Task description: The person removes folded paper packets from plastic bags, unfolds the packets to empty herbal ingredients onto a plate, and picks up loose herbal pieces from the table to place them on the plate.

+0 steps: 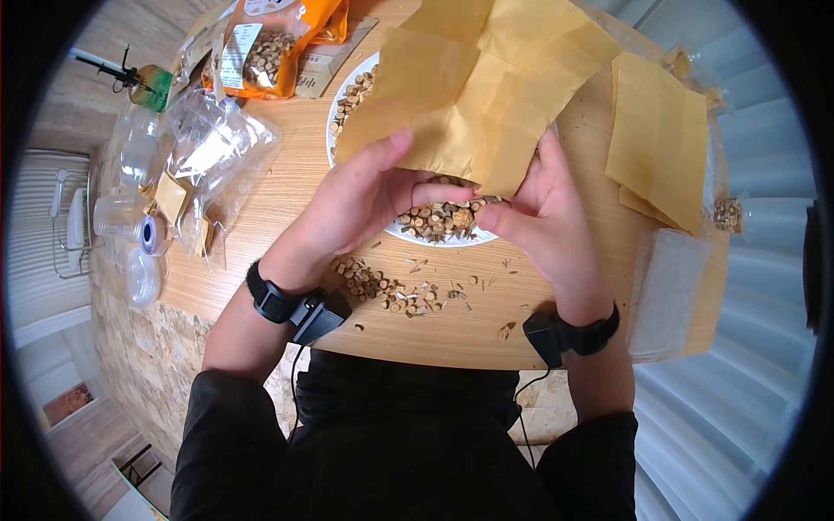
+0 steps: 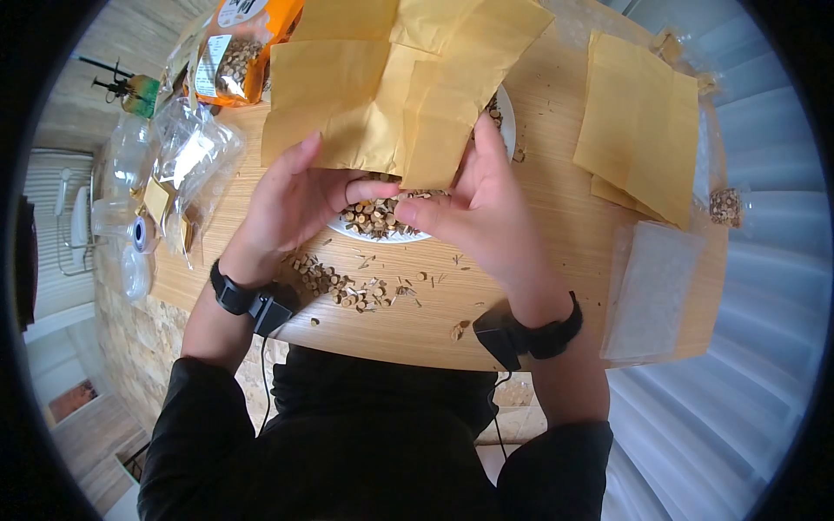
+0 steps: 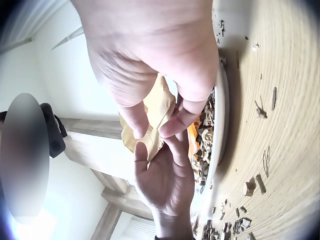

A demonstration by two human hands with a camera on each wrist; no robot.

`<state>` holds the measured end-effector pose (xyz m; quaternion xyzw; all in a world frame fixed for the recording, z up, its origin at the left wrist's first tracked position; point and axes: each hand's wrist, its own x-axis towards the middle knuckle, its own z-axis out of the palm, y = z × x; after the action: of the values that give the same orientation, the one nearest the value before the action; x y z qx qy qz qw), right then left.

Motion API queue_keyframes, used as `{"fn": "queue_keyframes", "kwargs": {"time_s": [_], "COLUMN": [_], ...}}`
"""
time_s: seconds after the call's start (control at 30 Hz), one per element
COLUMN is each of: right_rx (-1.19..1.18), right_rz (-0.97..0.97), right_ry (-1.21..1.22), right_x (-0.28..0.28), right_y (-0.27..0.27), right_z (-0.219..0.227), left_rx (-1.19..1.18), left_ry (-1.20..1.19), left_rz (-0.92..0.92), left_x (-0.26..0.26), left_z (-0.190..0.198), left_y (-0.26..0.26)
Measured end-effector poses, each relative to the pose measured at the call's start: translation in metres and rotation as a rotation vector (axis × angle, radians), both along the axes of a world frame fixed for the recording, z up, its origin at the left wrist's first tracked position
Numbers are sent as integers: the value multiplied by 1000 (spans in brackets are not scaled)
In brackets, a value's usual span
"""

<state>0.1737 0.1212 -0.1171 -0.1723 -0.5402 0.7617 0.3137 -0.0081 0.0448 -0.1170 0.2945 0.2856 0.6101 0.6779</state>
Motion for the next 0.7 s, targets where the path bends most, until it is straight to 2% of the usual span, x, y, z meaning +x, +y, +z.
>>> {"fn": "queue_keyframes", "kwargs": {"time_s": [0.17,0.27,0.33,0.37,0.43,0.57,0.67,0.7], "right_rx": [-31,-44,-29,-28,63,86,-44,-155], "right_rz": [-36,-111,-250,-250,-87,-146,-173,-183], "right_ry": [-101,-53,14,14,-110,-148,-59,-23], "right_x": [2,0,-8,-5,3,3,7,7], "right_y": [2,1,-8,-7,-5,-3,-2,0], "right_z": [4,3,7,7,6,0,-5,-3], "left_rx": [-1,17,34,35,106,119,120,124], "left_ry": [-81,24,11,11,120,140,117,120], "left_rz": [-43,-50,-67,-67,-132,-175,-161,-145], "left_x": [1,2,0,1,4,4,3,3], "left_z": [-2,0,-2,-3,-4,-1,0,1], "left_y": [-1,0,1,0,-2,-4,-3,-2]}}
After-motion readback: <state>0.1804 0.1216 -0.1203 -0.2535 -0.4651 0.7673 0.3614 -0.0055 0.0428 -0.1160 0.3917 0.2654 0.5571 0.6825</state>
